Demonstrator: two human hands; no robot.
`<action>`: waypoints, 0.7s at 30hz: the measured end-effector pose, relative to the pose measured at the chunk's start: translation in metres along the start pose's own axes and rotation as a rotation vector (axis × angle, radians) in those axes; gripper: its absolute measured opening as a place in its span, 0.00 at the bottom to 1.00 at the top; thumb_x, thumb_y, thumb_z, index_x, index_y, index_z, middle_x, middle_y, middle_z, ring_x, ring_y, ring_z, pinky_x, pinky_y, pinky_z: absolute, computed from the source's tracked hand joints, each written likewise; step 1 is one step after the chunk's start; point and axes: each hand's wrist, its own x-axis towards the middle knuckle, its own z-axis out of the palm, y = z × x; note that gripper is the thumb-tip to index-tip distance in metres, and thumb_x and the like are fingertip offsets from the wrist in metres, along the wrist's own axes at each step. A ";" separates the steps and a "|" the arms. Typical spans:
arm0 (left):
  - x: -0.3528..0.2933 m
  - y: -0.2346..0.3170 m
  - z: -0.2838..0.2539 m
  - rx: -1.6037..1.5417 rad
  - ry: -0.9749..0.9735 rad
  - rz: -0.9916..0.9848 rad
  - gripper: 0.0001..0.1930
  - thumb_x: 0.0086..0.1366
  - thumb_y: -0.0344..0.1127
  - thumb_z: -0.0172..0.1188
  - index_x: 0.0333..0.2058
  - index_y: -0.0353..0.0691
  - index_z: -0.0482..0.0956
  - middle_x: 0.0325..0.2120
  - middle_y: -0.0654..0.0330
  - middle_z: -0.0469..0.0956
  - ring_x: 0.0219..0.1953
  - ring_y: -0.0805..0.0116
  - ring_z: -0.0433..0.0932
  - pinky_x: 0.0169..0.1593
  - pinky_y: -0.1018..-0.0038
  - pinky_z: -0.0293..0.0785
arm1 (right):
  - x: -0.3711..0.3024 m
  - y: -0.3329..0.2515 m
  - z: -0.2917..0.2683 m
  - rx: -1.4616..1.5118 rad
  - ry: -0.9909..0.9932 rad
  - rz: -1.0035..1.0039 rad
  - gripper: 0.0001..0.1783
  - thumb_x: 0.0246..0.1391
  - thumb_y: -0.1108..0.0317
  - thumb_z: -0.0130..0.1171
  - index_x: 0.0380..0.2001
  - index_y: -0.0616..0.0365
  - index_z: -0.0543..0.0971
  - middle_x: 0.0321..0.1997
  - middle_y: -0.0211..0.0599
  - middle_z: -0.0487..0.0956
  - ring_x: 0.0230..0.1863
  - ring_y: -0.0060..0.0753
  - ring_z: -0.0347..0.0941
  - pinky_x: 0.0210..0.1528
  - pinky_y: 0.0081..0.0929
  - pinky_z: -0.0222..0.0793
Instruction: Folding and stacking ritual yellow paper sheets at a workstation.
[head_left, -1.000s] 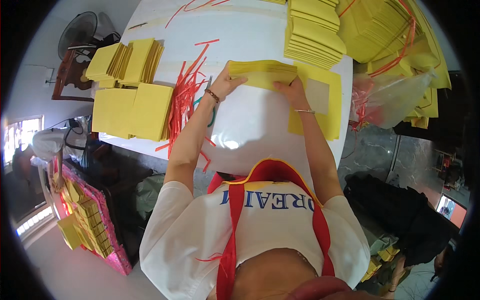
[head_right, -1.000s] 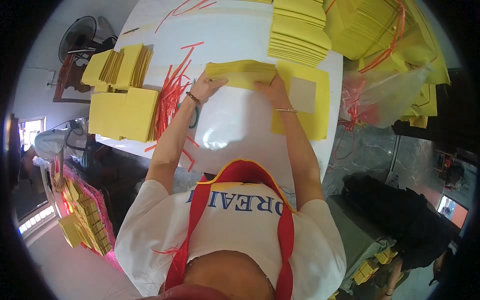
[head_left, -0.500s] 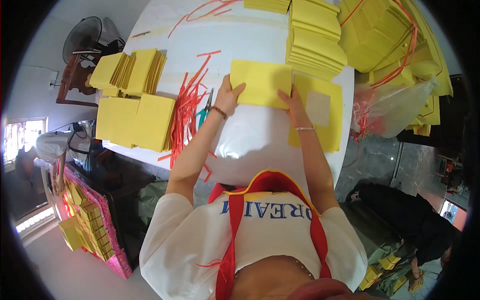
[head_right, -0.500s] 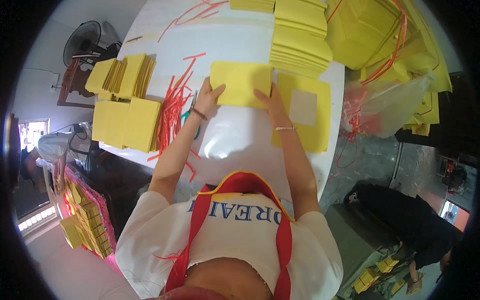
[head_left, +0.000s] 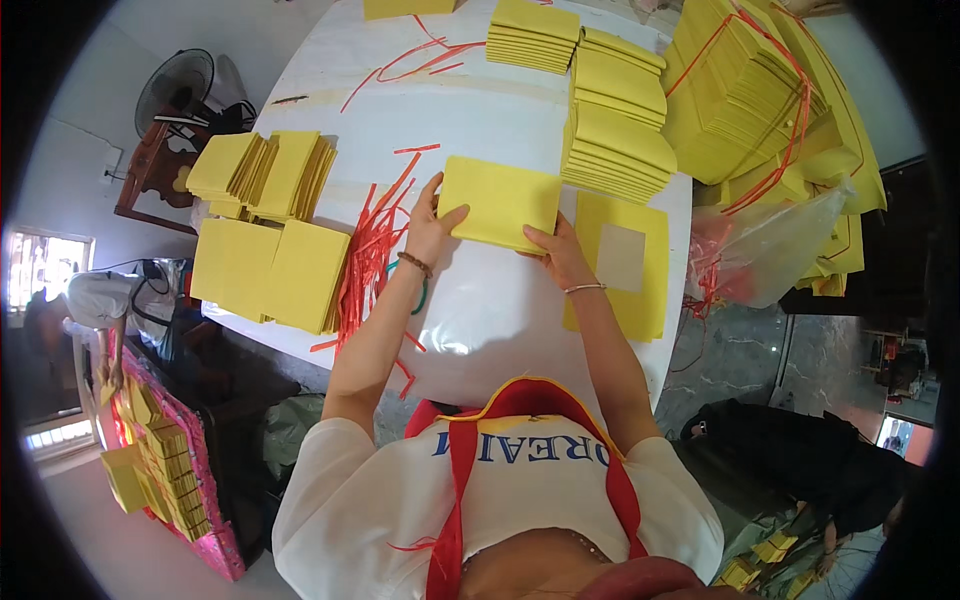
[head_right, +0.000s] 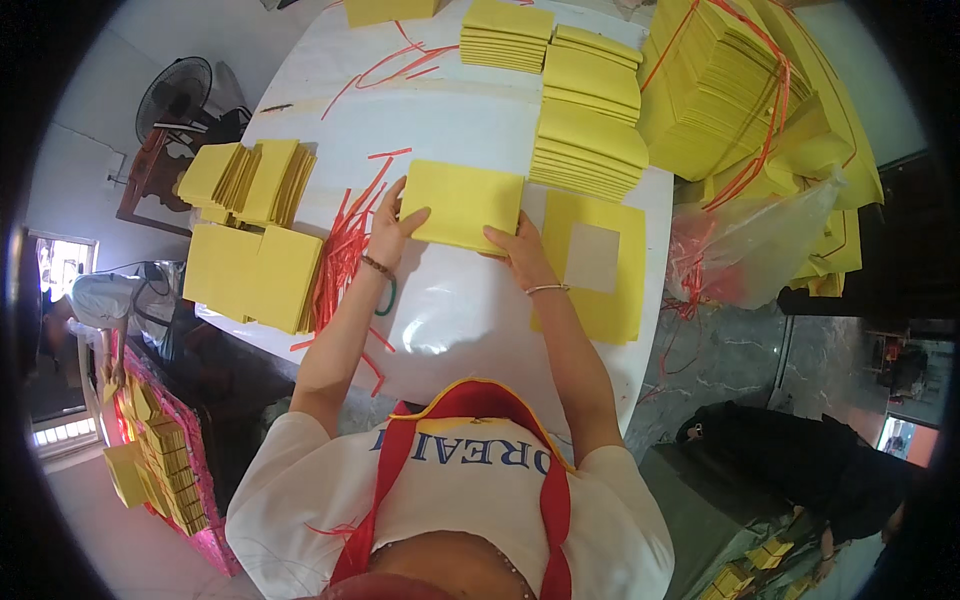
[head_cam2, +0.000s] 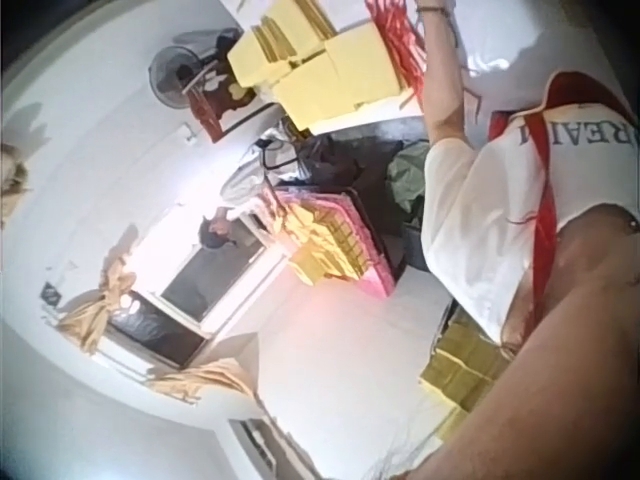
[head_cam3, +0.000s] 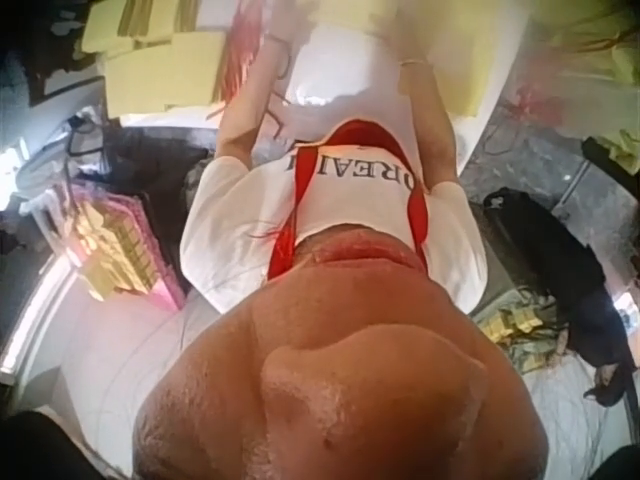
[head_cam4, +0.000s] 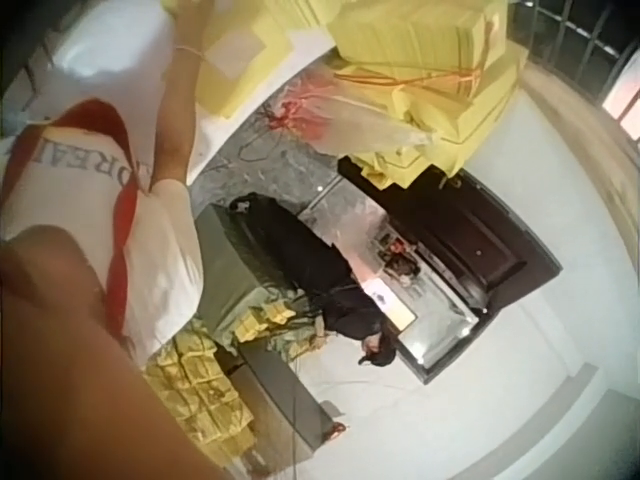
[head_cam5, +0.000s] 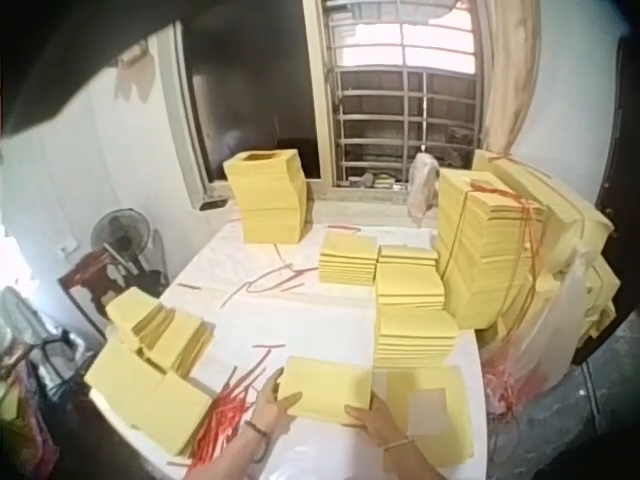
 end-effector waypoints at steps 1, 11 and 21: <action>0.010 0.001 0.001 -0.028 -0.002 0.000 0.34 0.52 0.25 0.60 0.57 0.32 0.55 0.40 0.55 0.72 0.40 0.70 0.73 0.43 0.77 0.69 | 0.001 -0.003 0.002 0.001 0.013 -0.020 0.29 0.48 0.67 0.58 0.53 0.58 0.60 0.46 0.37 0.70 0.45 0.30 0.71 0.42 0.28 0.72; 0.186 0.004 0.008 -0.415 -0.007 0.013 0.28 0.52 0.20 0.57 0.53 0.32 0.61 0.42 0.56 0.73 0.43 0.69 0.72 0.45 0.77 0.68 | -0.074 -0.007 -0.032 -0.195 0.428 -0.119 0.20 0.57 0.64 0.48 0.52 0.57 0.65 0.45 0.36 0.73 0.46 0.28 0.70 0.44 0.23 0.66; 0.289 -0.057 0.043 0.109 0.033 0.113 0.27 0.47 0.32 0.62 0.47 0.31 0.66 0.40 0.48 0.74 0.40 0.56 0.74 0.42 0.70 0.71 | -0.131 0.025 -0.054 -0.067 0.818 -0.210 0.20 0.55 0.60 0.53 0.49 0.56 0.68 0.40 0.30 0.74 0.40 0.20 0.70 0.39 0.17 0.66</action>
